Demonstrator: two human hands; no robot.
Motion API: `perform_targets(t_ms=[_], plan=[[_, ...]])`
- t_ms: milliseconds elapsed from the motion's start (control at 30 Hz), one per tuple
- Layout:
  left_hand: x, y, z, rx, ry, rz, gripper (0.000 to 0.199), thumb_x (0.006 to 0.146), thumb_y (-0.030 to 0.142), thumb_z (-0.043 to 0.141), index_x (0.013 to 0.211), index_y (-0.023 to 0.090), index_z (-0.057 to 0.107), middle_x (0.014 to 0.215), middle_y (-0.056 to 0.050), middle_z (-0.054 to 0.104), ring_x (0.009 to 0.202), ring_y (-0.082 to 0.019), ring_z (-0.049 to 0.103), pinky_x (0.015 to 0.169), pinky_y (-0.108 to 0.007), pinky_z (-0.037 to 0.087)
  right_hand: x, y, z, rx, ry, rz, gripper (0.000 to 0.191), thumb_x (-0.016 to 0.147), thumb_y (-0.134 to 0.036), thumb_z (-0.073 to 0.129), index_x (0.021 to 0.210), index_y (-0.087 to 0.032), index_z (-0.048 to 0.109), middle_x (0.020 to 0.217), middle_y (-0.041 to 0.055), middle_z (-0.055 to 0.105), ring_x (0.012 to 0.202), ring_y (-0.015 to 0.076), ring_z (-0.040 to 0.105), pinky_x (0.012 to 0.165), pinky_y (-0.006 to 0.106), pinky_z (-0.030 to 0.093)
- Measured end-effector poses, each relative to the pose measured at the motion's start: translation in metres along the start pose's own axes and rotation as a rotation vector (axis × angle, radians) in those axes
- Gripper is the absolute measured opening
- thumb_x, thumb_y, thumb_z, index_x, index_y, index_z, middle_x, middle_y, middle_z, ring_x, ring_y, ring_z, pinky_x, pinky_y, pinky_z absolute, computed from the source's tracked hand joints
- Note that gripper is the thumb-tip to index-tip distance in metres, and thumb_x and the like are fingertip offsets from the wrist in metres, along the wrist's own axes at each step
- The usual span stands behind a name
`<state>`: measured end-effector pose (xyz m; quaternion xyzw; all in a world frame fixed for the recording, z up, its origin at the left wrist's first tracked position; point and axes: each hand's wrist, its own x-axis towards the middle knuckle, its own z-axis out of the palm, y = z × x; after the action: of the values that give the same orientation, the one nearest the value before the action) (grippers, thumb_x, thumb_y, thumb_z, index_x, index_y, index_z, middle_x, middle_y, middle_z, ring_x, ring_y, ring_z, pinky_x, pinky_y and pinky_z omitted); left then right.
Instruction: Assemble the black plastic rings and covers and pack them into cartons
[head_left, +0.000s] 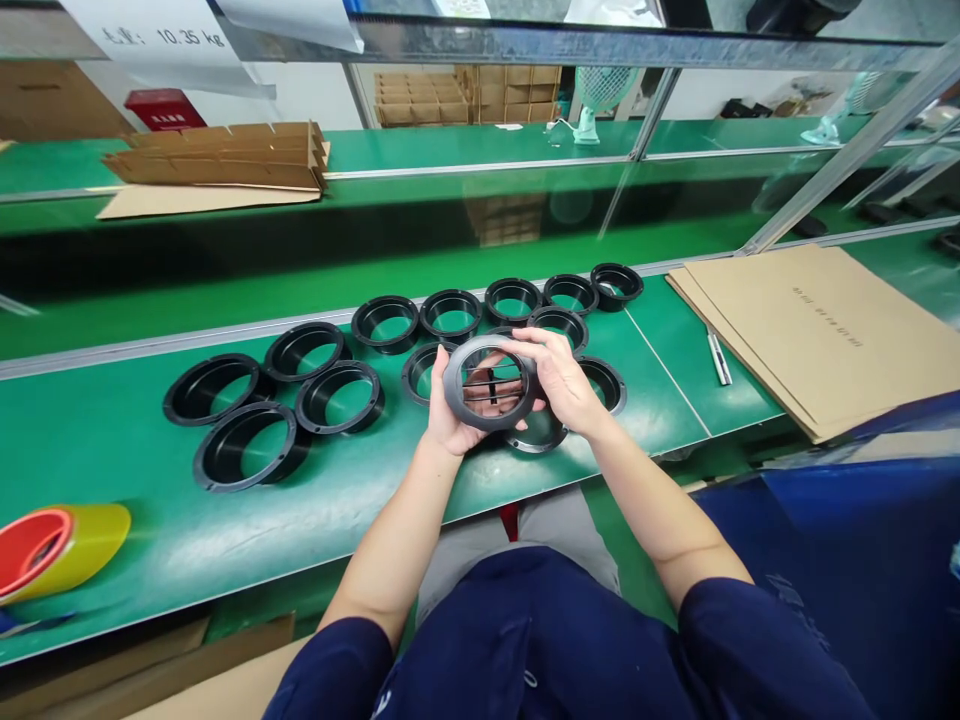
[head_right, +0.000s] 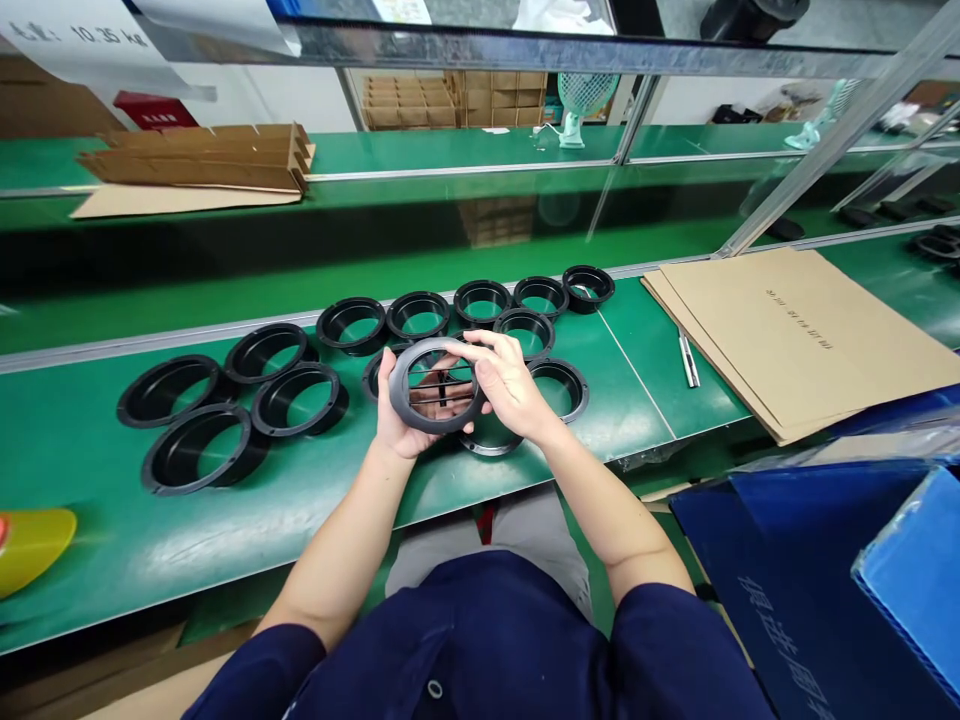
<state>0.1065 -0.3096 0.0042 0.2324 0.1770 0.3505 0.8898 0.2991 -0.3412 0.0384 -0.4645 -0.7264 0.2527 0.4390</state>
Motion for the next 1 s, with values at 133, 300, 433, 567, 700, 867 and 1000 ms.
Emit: perform_targets(t_ms=[133, 300, 433, 567, 700, 867, 1000], plan=[[0.0, 0.001, -0.001, -0.001, -0.005, -0.005, 0.097, 0.087, 0.09, 0.035, 0.154, 0.022, 0.045, 0.14, -0.02, 0.063, 0.128, -0.052, 0.058, 0.087, -0.072, 0.056, -0.003, -0.001, 0.0, 0.011, 0.012, -0.021, 0.07, 0.104, -0.07, 0.021, 0.142, -0.031, 0.064, 0.147, 0.0082, 0.054, 0.141, 0.0292, 0.043, 0.123, 0.055, 0.037], [-0.003, 0.0, 0.002, -0.021, 0.014, -0.002, 0.093, 0.087, 0.089, 0.038, 0.151, 0.022, 0.049, 0.141, -0.019, 0.063, 0.131, -0.051, 0.056, 0.093, -0.075, 0.052, -0.007, 0.0, 0.001, -0.002, -0.035, -0.01, 0.073, 0.102, -0.072, 0.016, 0.148, -0.033, 0.058, 0.153, 0.0076, 0.049, 0.144, 0.0314, 0.04, 0.121, 0.058, 0.038], [-0.002, 0.0, 0.008, -0.046, 0.119, 0.088, 0.084, 0.091, 0.082, 0.039, 0.141, 0.017, 0.058, 0.137, -0.017, 0.066, 0.137, -0.045, 0.053, 0.106, -0.068, 0.05, -0.009, 0.009, 0.004, -0.146, -0.09, -0.138, 0.068, 0.099, -0.075, 0.033, 0.143, -0.034, 0.063, 0.16, 0.0072, 0.041, 0.151, 0.0347, 0.029, 0.126, 0.061, 0.029], [0.001, -0.002, 0.013, -0.003, 0.16, 0.176, 0.075, 0.094, 0.078, 0.041, 0.137, 0.02, 0.061, 0.14, -0.011, 0.066, 0.143, -0.039, 0.049, 0.113, -0.059, 0.049, -0.012, 0.009, 0.005, -0.362, -0.204, -0.192, 0.072, 0.088, -0.073, 0.062, 0.147, -0.031, 0.059, 0.167, 0.0096, 0.034, 0.157, 0.0385, 0.017, 0.128, 0.063, 0.019], [0.001, -0.011, 0.01, 0.121, 0.151, 0.13, 0.074, 0.091, 0.08, 0.043, 0.132, 0.022, 0.066, 0.135, -0.009, 0.069, 0.143, -0.04, 0.049, 0.114, -0.059, 0.048, -0.016, -0.002, 0.008, -0.409, -0.22, -0.146, 0.11, 0.074, -0.078, 0.074, 0.162, -0.024, 0.036, 0.173, 0.0156, 0.013, 0.159, 0.0423, 0.007, 0.127, 0.065, 0.018], [-0.001, -0.018, 0.013, 0.253, 0.038, 0.109, 0.086, 0.084, 0.089, 0.047, 0.146, 0.03, 0.056, 0.143, -0.009, 0.064, 0.144, -0.038, 0.048, 0.117, -0.056, 0.044, -0.029, 0.0, -0.014, -0.397, -0.093, -0.098, 0.112, 0.074, -0.067, 0.079, 0.165, -0.027, 0.027, 0.165, 0.0173, 0.022, 0.152, 0.0403, 0.025, 0.125, 0.06, 0.028], [-0.002, -0.009, 0.021, 0.3, 0.046, 0.268, 0.089, 0.086, 0.084, 0.052, 0.158, 0.033, 0.039, 0.147, -0.012, 0.06, 0.14, -0.034, 0.053, 0.119, -0.053, 0.043, -0.05, 0.031, -0.05, -0.51, 0.093, 0.164, 0.108, 0.075, -0.067, 0.076, 0.165, -0.031, 0.027, 0.159, 0.0162, 0.026, 0.148, 0.0429, 0.028, 0.121, 0.066, 0.031]])
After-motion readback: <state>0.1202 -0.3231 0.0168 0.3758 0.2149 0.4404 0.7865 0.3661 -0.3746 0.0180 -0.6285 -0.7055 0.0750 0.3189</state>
